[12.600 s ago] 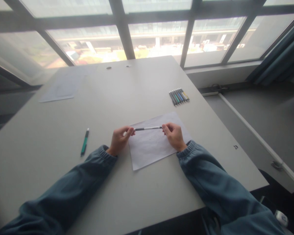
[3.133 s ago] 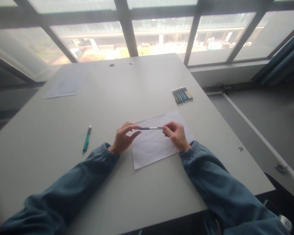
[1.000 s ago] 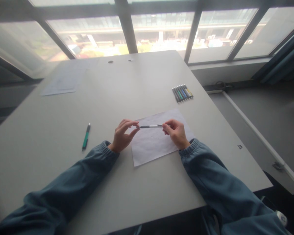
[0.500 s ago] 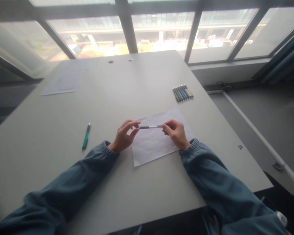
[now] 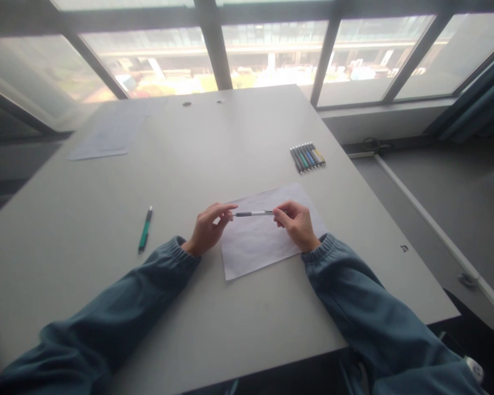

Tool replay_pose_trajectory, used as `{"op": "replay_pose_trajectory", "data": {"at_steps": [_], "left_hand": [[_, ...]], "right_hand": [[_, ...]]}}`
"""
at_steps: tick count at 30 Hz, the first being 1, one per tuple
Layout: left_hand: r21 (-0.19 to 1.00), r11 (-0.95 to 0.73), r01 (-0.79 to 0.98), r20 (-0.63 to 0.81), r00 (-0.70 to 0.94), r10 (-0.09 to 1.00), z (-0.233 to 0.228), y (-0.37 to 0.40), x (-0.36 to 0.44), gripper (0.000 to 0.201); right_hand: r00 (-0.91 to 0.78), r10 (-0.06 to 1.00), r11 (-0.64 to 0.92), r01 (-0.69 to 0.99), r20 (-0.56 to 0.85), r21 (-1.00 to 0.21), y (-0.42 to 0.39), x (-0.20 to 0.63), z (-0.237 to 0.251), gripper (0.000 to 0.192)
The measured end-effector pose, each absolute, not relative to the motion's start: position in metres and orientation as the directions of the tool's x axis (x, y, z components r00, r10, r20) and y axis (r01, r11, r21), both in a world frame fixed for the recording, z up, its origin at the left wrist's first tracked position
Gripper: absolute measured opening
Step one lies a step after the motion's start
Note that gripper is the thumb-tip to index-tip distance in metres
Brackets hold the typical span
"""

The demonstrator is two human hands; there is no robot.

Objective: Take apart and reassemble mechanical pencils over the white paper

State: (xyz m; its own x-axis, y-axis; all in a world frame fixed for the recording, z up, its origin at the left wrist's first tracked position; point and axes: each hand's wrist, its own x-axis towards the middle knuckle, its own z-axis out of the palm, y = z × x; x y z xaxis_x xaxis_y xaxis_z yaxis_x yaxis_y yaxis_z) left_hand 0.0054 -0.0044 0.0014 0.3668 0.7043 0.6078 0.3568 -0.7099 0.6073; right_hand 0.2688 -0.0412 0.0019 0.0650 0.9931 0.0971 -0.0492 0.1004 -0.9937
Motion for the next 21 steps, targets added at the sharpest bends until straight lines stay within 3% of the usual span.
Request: {"op": "replay_pose_trajectory", "data": {"at_steps": [8,21], "left_hand": [[0.529,-0.769,0.359,0.675,0.372,0.638,0.0055,-0.0013,0.0081,0.014],[0.526,-0.727,0.442,0.657,0.332,0.677,0.0034,-0.0009,0.0060,0.007]], "right_hand": [[0.099,0.991,0.096,-0.058,0.090,-0.994,-0.0396,0.2704,0.0026,0.028],[0.154,0.981,0.122,-0.032,0.115,-0.992,-0.0376,0.2740,0.0081,0.026]]}}
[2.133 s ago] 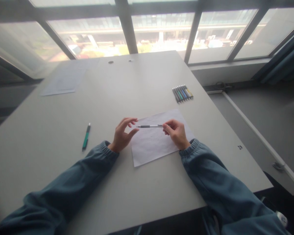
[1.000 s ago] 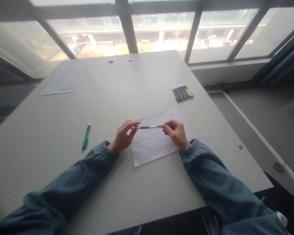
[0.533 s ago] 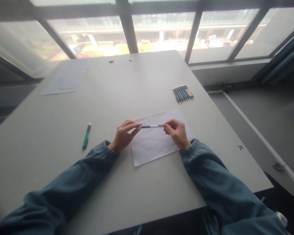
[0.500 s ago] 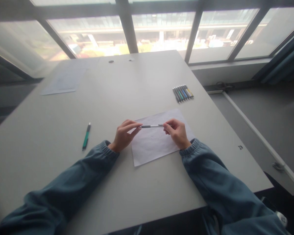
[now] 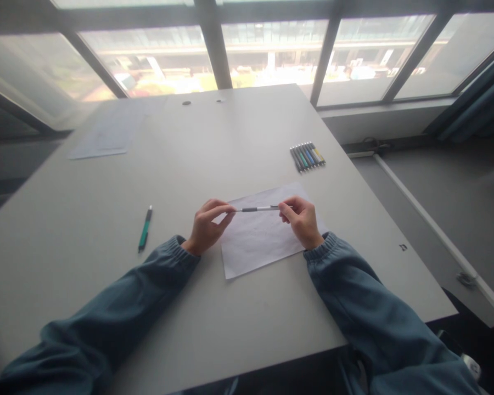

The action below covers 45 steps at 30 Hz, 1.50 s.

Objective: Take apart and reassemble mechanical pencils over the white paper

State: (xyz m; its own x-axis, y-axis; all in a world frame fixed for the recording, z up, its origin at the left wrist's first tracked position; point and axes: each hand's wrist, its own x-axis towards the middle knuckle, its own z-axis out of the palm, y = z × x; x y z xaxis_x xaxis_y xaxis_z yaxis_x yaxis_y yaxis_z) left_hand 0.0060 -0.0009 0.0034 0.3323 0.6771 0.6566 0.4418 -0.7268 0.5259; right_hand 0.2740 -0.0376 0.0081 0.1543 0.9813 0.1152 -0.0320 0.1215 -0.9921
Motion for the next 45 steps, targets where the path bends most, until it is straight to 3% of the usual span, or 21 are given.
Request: {"op": "replay_pose_trajectory", "data": {"at_steps": [13,28,38,45], "left_hand": [[0.621,-0.606,0.496,0.607,0.185,0.773,0.002,0.000,0.001,0.015],[0.629,-0.624,0.463,0.628,0.169,0.759,0.005,-0.001,0.002,0.012],[0.541,-0.736,0.407,0.636,0.375,0.675,0.001,0.000,0.005,0.007],[0.548,-0.732,0.404,0.551,0.484,0.680,-0.006,0.001,0.005,0.009]], "right_hand": [[0.257,0.952,0.189,-0.066,0.166,-0.980,-0.027,0.290,0.011,0.021],[0.375,0.913,0.215,-0.113,0.159,-0.970,-0.021,0.298,0.013,0.020],[0.280,0.947,0.116,0.161,0.158,-0.980,-0.022,0.292,0.003,0.026],[0.116,0.954,0.200,0.439,0.276,-0.876,-0.025,0.291,0.000,0.017]]}}
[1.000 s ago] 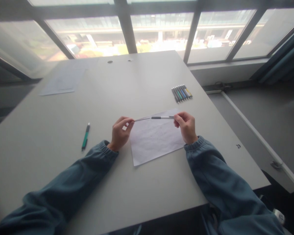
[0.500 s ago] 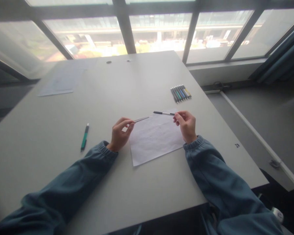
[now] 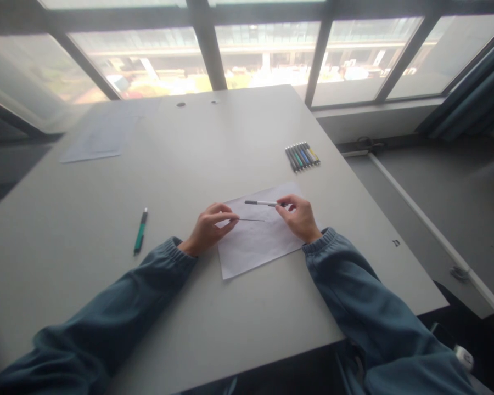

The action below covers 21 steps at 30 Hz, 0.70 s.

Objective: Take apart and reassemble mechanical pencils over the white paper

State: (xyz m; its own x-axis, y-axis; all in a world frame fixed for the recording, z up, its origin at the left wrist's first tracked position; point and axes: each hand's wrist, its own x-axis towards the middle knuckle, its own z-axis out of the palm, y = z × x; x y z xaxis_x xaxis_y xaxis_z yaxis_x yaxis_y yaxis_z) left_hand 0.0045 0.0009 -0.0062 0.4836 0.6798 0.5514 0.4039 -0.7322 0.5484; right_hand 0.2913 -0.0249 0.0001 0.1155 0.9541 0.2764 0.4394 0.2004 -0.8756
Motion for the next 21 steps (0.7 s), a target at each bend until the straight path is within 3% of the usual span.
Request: {"op": "replay_pose_trajectory", "data": {"at_steps": [14,21], "left_hand": [[0.518,-0.741,0.428,0.492,0.559,0.667,-0.0033,-0.0003,0.0053,0.011],[0.515,-0.739,0.434,0.480,0.568,0.668,-0.0054,-0.0002,0.0049,0.010]], "right_hand": [[-0.103,0.911,0.359,0.678,0.400,-0.641,-0.0228,0.2968,-0.0083,0.009],[-0.134,0.910,0.367,0.700,0.393,-0.612,-0.0226,0.2972,-0.0095,0.012]]}}
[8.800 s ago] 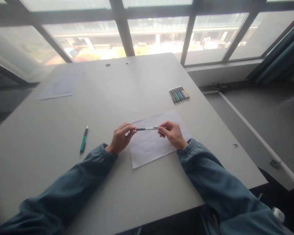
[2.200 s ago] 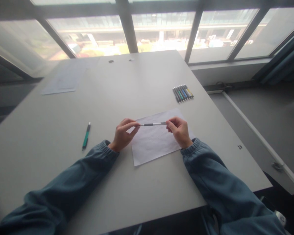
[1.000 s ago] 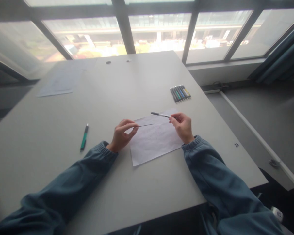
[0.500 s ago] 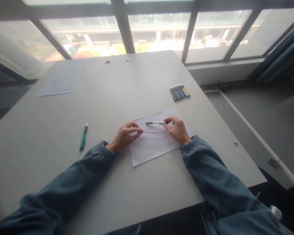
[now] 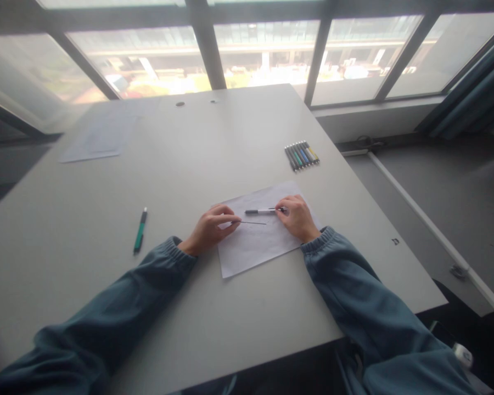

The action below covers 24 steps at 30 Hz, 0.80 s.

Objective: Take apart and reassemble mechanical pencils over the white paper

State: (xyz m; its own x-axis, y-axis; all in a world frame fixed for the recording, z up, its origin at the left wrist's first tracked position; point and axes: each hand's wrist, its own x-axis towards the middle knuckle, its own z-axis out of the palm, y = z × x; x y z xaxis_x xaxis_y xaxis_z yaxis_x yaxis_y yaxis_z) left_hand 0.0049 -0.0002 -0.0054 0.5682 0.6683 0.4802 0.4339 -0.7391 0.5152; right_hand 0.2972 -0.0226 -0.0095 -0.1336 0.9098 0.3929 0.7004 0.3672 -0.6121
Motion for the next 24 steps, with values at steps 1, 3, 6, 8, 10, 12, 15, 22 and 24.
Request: {"op": "replay_pose_trajectory", "data": {"at_steps": [1,3,6,8,10,12,15,22,24], "left_hand": [[0.515,-0.740,0.433,0.481,0.568,0.668,-0.006,0.000,0.005,0.010],[0.514,-0.741,0.431,0.485,0.567,0.666,-0.006,0.000,0.005,0.010],[0.512,-0.744,0.428,0.490,0.566,0.663,-0.007,0.000,0.005,0.009],[0.513,-0.746,0.425,0.493,0.565,0.661,-0.007,0.000,0.005,0.008],[0.517,-0.746,0.419,0.497,0.563,0.660,-0.007,0.000,0.005,0.006],[0.520,-0.750,0.410,0.504,0.561,0.656,-0.006,0.000,0.005,0.005],[0.520,-0.757,0.395,0.520,0.557,0.647,-0.005,-0.001,0.006,0.004],[0.515,-0.764,0.389,0.544,0.541,0.642,-0.003,-0.001,0.006,0.005],[0.521,-0.747,0.413,0.529,0.530,0.662,-0.004,-0.001,0.006,0.007]], "right_hand": [[-0.132,0.909,0.368,0.702,0.396,-0.610,-0.023,0.297,-0.009,0.012],[-0.127,0.902,0.376,0.701,0.413,-0.606,-0.023,0.296,-0.008,0.011],[-0.137,0.878,0.421,0.678,0.459,-0.602,-0.026,0.293,-0.003,0.009],[-0.180,0.856,0.473,0.650,0.485,-0.595,-0.029,0.289,0.000,0.007],[-0.252,0.835,0.526,0.626,0.489,-0.576,-0.032,0.285,0.002,0.006],[-0.325,0.819,0.563,0.617,0.473,-0.550,-0.035,0.281,0.001,0.007],[-0.392,0.803,0.591,0.620,0.449,-0.516,-0.038,0.276,-0.001,0.006],[-0.425,0.804,0.593,0.630,0.417,-0.501,-0.036,0.276,-0.002,0.006],[-0.420,0.819,0.572,0.644,0.391,-0.508,-0.036,0.278,-0.001,0.008]]}}
